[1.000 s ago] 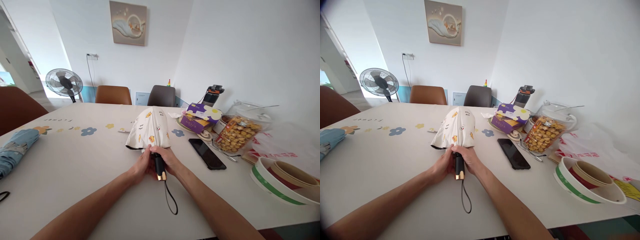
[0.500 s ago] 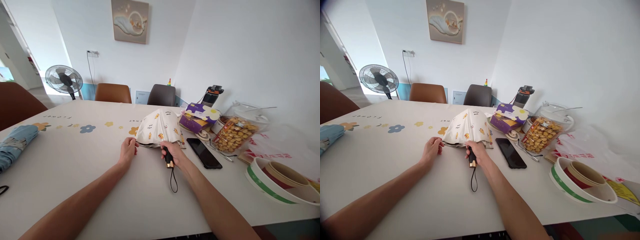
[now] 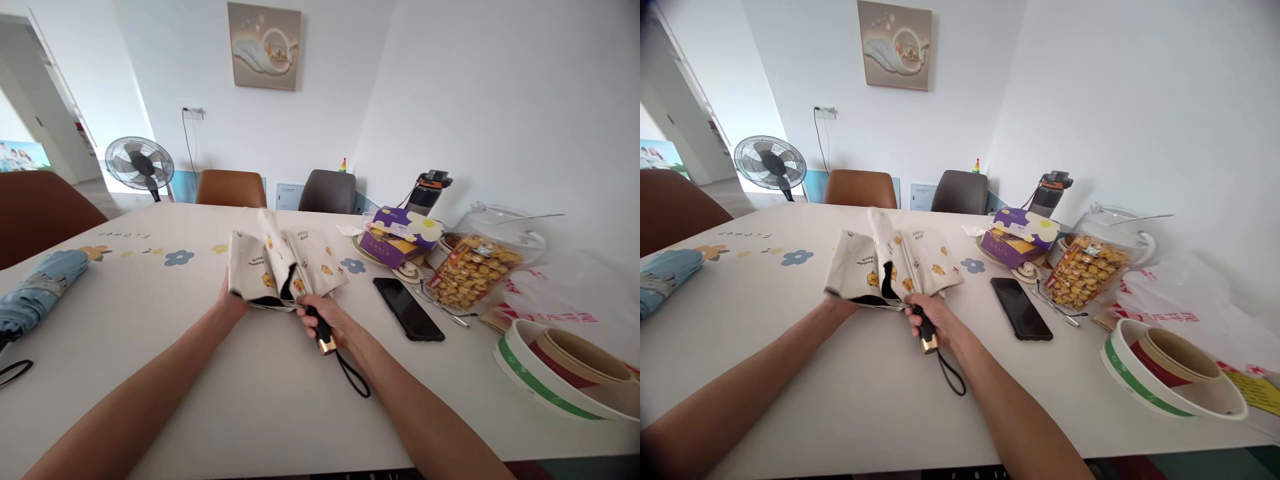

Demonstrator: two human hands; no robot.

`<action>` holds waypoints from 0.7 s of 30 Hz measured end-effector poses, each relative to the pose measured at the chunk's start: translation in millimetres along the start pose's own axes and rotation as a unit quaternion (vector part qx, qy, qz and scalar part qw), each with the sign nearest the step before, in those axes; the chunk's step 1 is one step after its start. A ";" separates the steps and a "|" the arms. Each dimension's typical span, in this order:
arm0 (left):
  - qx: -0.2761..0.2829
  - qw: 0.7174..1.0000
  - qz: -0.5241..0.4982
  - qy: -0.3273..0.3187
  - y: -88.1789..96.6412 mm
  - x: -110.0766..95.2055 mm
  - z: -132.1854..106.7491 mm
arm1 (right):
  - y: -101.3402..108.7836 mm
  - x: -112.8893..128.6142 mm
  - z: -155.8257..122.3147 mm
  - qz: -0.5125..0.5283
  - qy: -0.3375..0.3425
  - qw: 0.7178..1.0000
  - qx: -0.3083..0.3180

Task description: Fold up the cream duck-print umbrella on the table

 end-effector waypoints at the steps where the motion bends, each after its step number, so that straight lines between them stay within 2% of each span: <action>1: 0.011 1.000 -0.009 0.012 -0.3 -2.3 0.4 | -2.5 -4.7 2.4 0.011 -0.010 1.000 -0.013; 6: 0.042 0.997 -0.034 0.064 -1.6 -5.3 -1.6 | -3.2 -6.2 3.7 0.036 -0.013 0.999 -0.039; 8: 0.024 0.997 -0.005 0.077 0.9 -3.6 -1.8 | -1.3 -5.0 3.1 0.041 -0.020 0.998 -0.037; 10: -0.024 0.996 0.048 0.078 5.7 -2.3 -1.4 | 0.5 -4.5 3.4 0.048 -0.025 0.998 -0.036; 13: -0.091 0.983 0.155 0.025 11.0 -6.5 -1.6 | 2.9 -4.9 4.8 0.051 -0.035 0.997 -0.036; 16: -0.127 0.960 0.247 -0.026 12.3 -14.0 -3.0 | 4.8 -5.4 5.6 0.045 -0.046 0.997 -0.037; 21: -0.186 0.929 0.315 -0.066 17.1 -26.3 -4.9 | 3.9 -5.4 3.6 0.044 -0.061 0.997 -0.026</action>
Point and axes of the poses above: each hand's wrist, its own z-axis towards the middle knuckle, its own y-axis out of the back of the hand, x = y × z, the point moved 4 cm from there along z, towards the middle knuckle, and after that the axes turned 10 degrees about y, right-handed, at the moved point
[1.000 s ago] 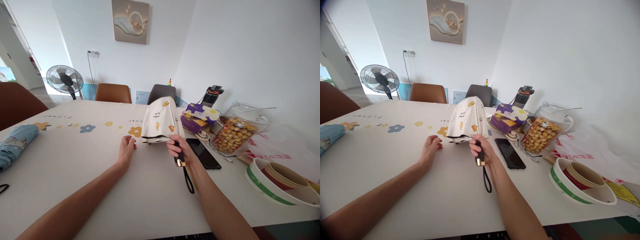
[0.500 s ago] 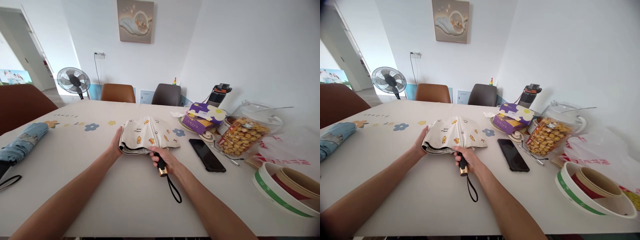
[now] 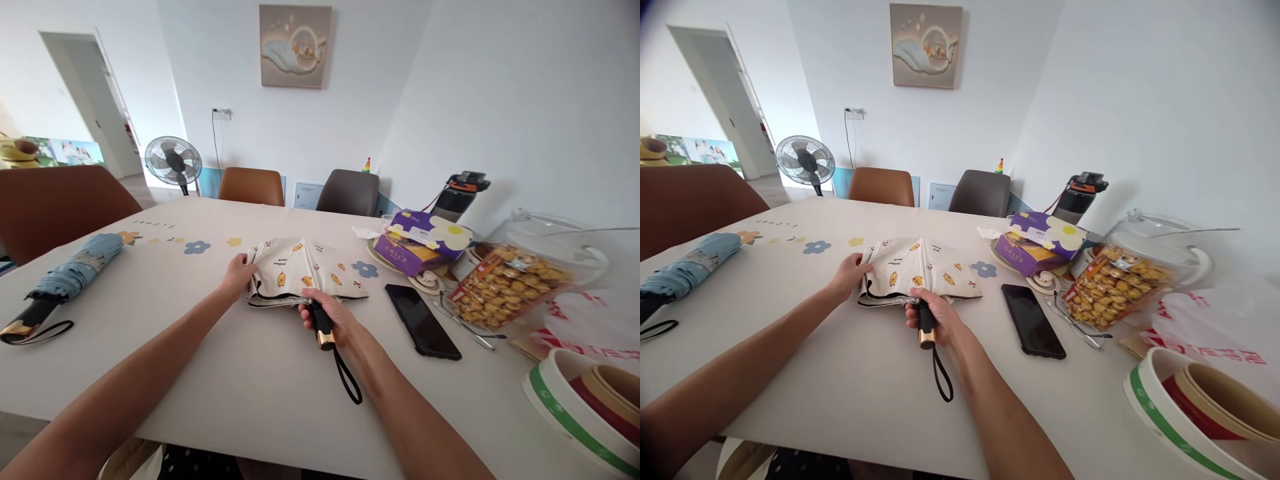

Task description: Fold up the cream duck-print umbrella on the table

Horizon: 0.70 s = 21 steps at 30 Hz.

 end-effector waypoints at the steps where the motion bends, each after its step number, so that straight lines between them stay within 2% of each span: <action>1: -0.012 1.000 0.011 -0.006 2.1 -1.3 1.2 | -0.5 -0.1 -0.6 0.002 -0.002 1.000 0.003; 6: -0.102 0.992 0.064 -0.045 13.3 -16.2 9.8 | 0.0 -1.4 0.7 0.011 0.008 1.000 0.007; 8: -0.113 0.986 0.101 -0.071 11.8 -28.5 14.5 | 0.3 -2.7 2.7 0.015 0.010 1.000 0.008; 10: -0.107 0.980 0.153 -0.075 4.3 -39.6 21.3 | 0.0 -4.0 4.3 0.016 0.009 1.000 0.010; 13: -0.097 0.972 0.210 -0.037 -12.8 -46.9 35.3 | -0.9 -4.7 4.6 0.013 0.006 1.000 0.002; 17: -0.096 0.967 0.237 -0.017 -34.1 -42.4 51.5 | -2.0 -4.0 2.6 0.014 0.008 1.000 -0.012; 21: -0.098 0.964 0.244 -0.050 -41.8 -31.9 60.9 | -3.8 -3.9 0.7 0.025 0.012 1.000 -0.015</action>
Point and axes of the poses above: each hand's wrist, its own z-axis towards the middle knuckle, its own y-axis out of the back of the hand, x = y × z, the point moved 4 cm from there along z, towards the middle knuckle, and after that the axes turned 10 degrees about y, right-handed, at the moved point
